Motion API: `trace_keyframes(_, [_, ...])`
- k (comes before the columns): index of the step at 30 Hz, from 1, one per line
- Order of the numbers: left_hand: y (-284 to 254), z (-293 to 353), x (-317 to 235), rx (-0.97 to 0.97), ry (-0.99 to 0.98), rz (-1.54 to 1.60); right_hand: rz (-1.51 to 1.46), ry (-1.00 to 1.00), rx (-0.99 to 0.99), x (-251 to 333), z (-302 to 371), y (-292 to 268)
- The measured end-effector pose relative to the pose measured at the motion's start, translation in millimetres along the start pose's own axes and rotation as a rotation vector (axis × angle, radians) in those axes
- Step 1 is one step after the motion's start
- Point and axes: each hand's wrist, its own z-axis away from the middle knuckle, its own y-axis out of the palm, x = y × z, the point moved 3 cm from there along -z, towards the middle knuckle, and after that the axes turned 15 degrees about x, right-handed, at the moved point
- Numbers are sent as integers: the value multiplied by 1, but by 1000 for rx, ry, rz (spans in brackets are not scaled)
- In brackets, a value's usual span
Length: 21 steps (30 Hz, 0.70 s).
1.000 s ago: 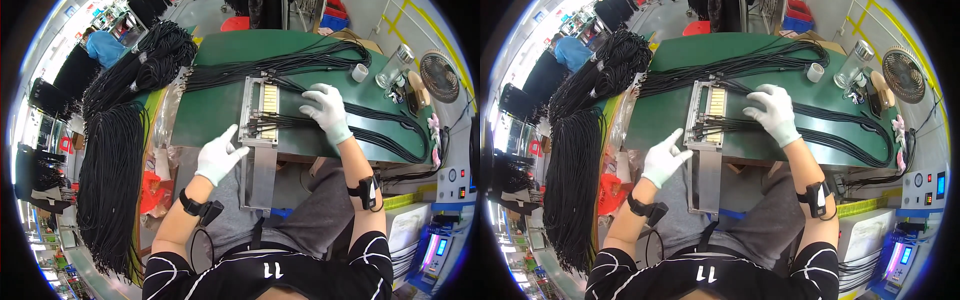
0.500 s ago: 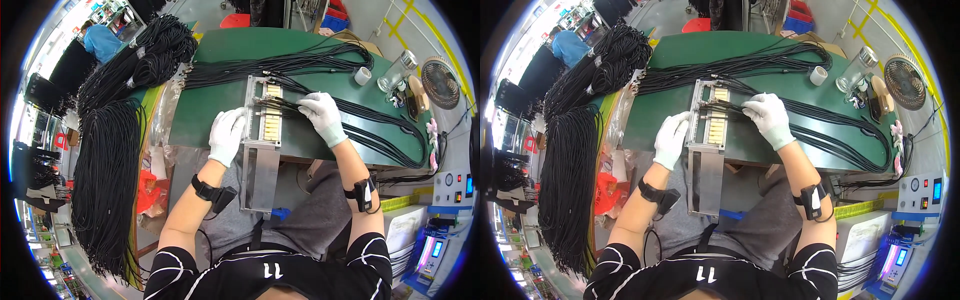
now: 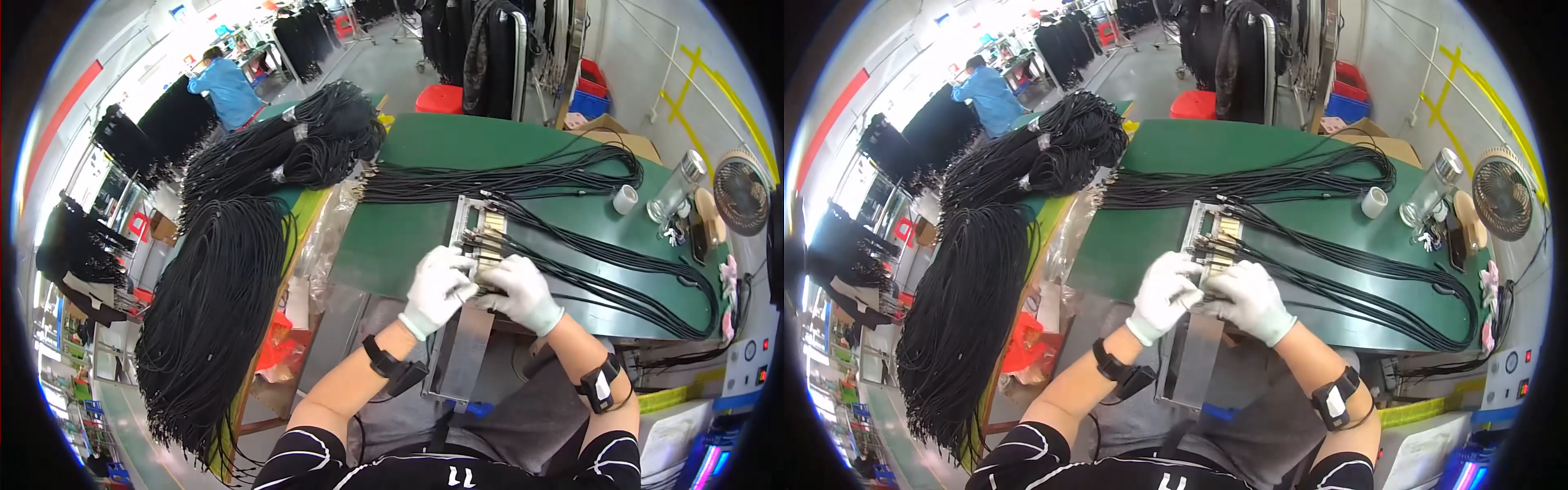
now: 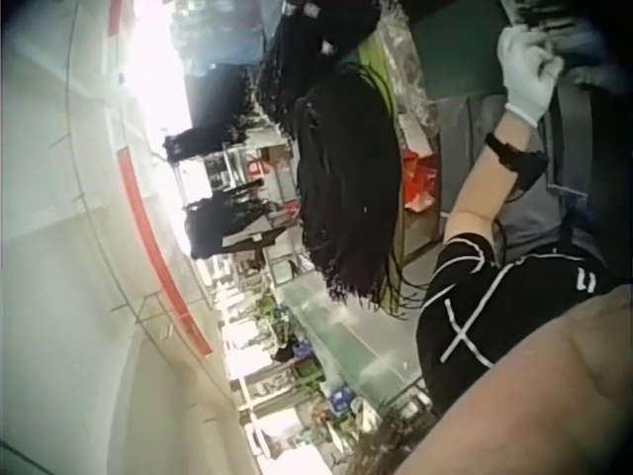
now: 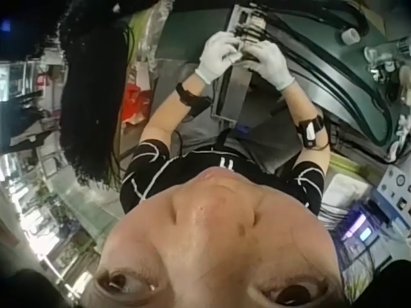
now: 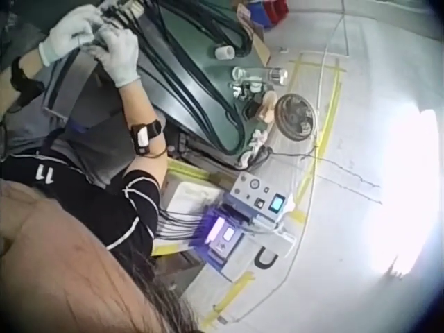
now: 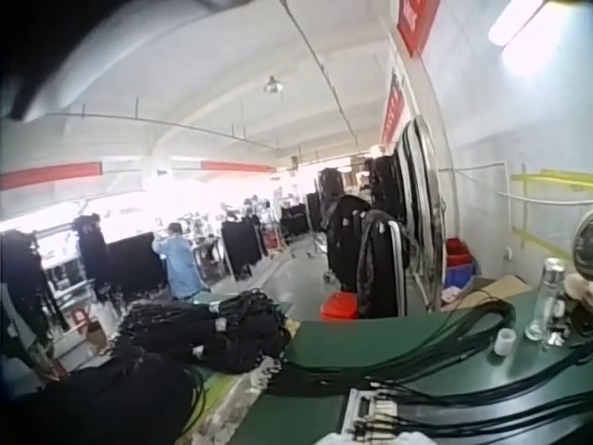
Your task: The person places a metal fixture onto a machine, removes it, and sets it on a table. They then gather a bundle of black cables and arrange them individually into the slots of the fixture.
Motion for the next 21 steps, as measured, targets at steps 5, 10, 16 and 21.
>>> trace_keyframes(5, [-7, 6, -12, -50, 65, -54, -13, -46, 57, -2, -2, -3])
trace_keyframes(10, [-6, 7, -2, -35, -43, 56, 150, -52, -41, 13, -11, -13])
trace_keyframes(16, [-1, 7, 3, -40, -4, 71, 232, -68, -31, 15, -11, 7])
trace_keyframes(21, [-1, 9, 1, -37, -46, 108, 236, -71, -31, 13, -10, 9])
